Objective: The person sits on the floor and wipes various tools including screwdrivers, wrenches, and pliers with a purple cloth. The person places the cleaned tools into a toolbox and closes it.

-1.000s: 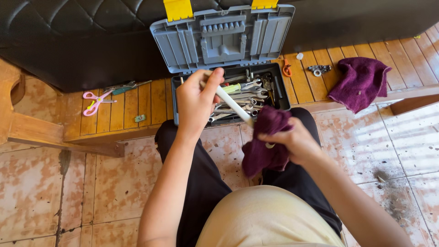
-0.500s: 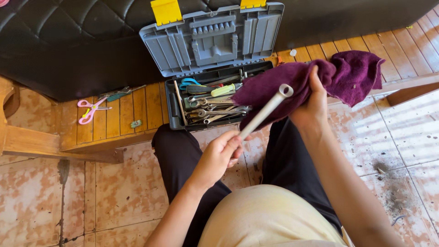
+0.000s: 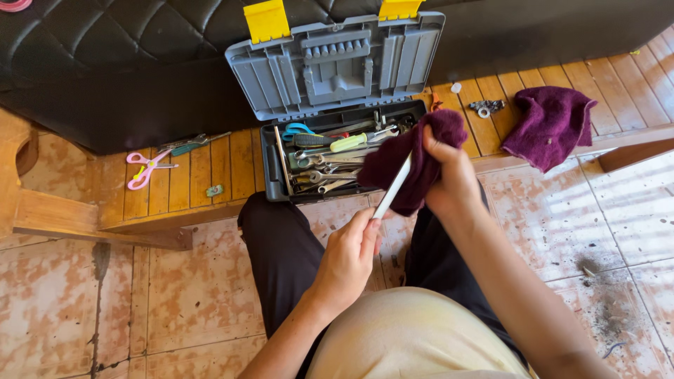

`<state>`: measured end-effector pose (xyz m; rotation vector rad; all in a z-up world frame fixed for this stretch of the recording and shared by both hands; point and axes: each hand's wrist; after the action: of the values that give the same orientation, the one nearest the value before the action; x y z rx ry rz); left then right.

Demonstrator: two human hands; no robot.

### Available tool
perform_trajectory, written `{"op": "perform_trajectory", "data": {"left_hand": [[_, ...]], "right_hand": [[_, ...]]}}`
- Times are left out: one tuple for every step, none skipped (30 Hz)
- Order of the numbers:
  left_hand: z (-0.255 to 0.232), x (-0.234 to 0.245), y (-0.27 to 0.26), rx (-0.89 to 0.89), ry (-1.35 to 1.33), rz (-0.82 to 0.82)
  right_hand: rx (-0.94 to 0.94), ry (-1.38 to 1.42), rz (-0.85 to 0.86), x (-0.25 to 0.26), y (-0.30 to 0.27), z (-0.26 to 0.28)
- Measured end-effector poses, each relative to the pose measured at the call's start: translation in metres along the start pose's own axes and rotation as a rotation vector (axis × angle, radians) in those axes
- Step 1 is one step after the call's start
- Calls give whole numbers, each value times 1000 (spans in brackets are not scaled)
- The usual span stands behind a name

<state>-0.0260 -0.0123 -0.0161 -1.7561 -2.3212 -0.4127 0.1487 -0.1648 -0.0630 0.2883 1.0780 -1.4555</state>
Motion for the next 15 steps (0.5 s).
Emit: {"op": "perform_trajectory", "data": {"left_hand": [[-3,1,-1,40,-11,3],[-5,2,-2,36,-15,2],[-7,4,-3,32,-20,2],[-8,7,-2,27,-24,2],[-8,10,-3,21,-7,14],[-8,15,-4,15,10,26],[-7,20,-3,5,27,34],[-6,24,-4,43,18,56],[-5,28,-4,79,10,79],[-4,29,-3,115,2,102],[-3,29,-4,114,-5,83],[0,26,-4,113,-12,65],[3,21,-4,113,-18,45],[6,14,-5,68,-24,29],[10,5,-6,22,-30,13]], "right_hand": [[17,-2,-52,1,-3,0],[35,-3,-105,3,-5,1],[5,-66,-50,4,-5,5],[-25,-130,5,7,-3,13],[-60,-194,58,11,-1,23],[-13,-317,87,16,2,33],[36,-441,122,19,7,46],[86,-565,156,23,11,52],[126,-583,170,26,14,54],[166,-602,185,27,17,56],[206,-620,198,29,17,52],[249,-548,161,28,17,46],[291,-475,125,26,15,37],[333,-401,89,21,14,27],[336,-291,73,15,12,17]]}}
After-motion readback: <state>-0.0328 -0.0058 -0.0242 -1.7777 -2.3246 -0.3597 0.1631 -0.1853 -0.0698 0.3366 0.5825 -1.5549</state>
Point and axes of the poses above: each hand's wrist, its own y-axis towards the middle knuckle, its own x-axis out of the back of the hand, z = x × y, and after that the axes turned 10 degrees about -z, right-handed
